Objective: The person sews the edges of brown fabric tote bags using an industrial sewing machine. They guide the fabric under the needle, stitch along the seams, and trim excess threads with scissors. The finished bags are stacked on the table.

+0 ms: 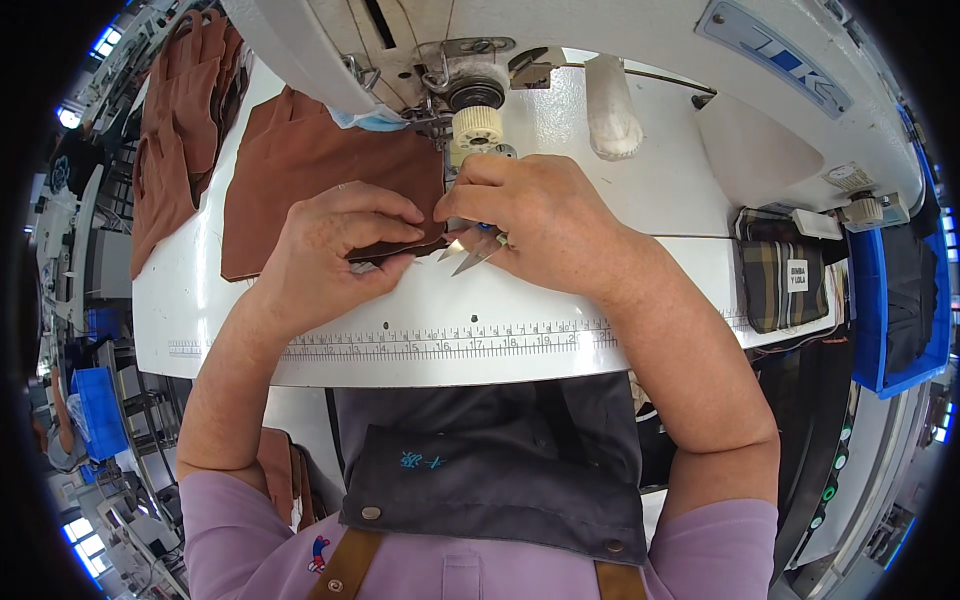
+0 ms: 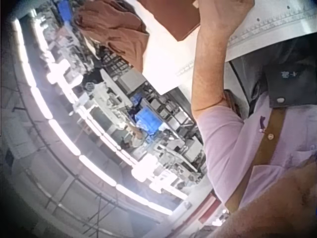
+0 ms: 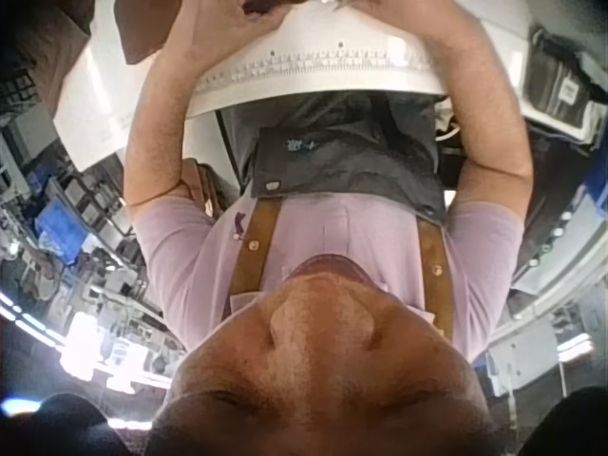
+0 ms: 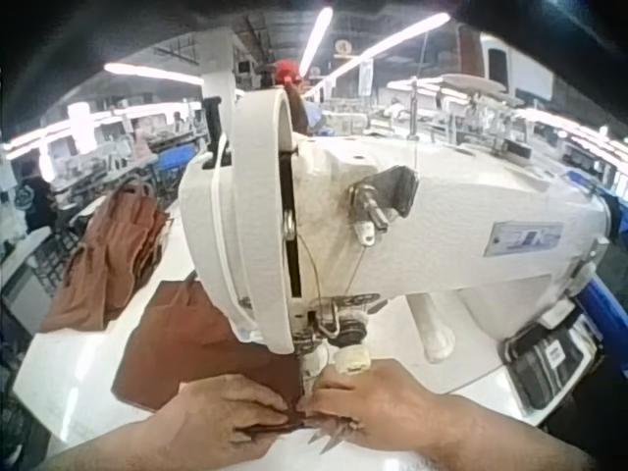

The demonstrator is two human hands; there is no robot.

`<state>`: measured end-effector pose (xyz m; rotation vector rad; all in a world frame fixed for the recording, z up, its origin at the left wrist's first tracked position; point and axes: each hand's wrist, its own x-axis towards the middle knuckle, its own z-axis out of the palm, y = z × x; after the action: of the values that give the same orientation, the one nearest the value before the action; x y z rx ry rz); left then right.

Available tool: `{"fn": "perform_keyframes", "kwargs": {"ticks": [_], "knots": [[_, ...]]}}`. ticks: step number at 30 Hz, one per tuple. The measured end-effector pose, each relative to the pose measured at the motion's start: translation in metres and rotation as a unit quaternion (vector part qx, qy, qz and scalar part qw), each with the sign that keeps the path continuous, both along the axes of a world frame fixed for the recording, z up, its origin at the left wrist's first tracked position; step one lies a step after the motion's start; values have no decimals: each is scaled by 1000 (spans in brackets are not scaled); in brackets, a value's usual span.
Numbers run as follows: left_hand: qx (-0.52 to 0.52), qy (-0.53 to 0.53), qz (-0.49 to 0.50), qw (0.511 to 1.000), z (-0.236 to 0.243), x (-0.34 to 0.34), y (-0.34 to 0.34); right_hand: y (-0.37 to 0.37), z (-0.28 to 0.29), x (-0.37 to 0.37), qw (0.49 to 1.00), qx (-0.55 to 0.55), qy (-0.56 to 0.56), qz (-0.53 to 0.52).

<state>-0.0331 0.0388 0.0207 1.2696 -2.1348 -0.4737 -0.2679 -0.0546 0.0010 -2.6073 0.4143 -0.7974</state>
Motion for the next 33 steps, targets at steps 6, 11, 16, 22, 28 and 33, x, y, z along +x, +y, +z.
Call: {"fn": "perform_keyframes", "kwargs": {"ticks": [6, 11, 16, 22, 28, 33], "knots": [[-28, -49, -7, 998, 1, -4, 0, 0, -1, 0, 1000, -3, 0, 3], [2, 1, 26, 1000, 1, -6, 1, 0, 0, 0, 1000, -6, 6, 1], [33, 43, 55, 997, -3, -3, 1, 2, 3, 2, 1000, -11, -12, 4], [35, 85, 88, 992, -6, -4, 0, 2, 0, 9, 1000, -1, -25, -8], [-85, 48, 73, 993, -12, -7, 2, 2, -1, 14, 995, -80, -49, -18], [-201, -17, 45, 978, -14, -8, 3, 6, 3, 15, 988, -139, -67, -29]]}}
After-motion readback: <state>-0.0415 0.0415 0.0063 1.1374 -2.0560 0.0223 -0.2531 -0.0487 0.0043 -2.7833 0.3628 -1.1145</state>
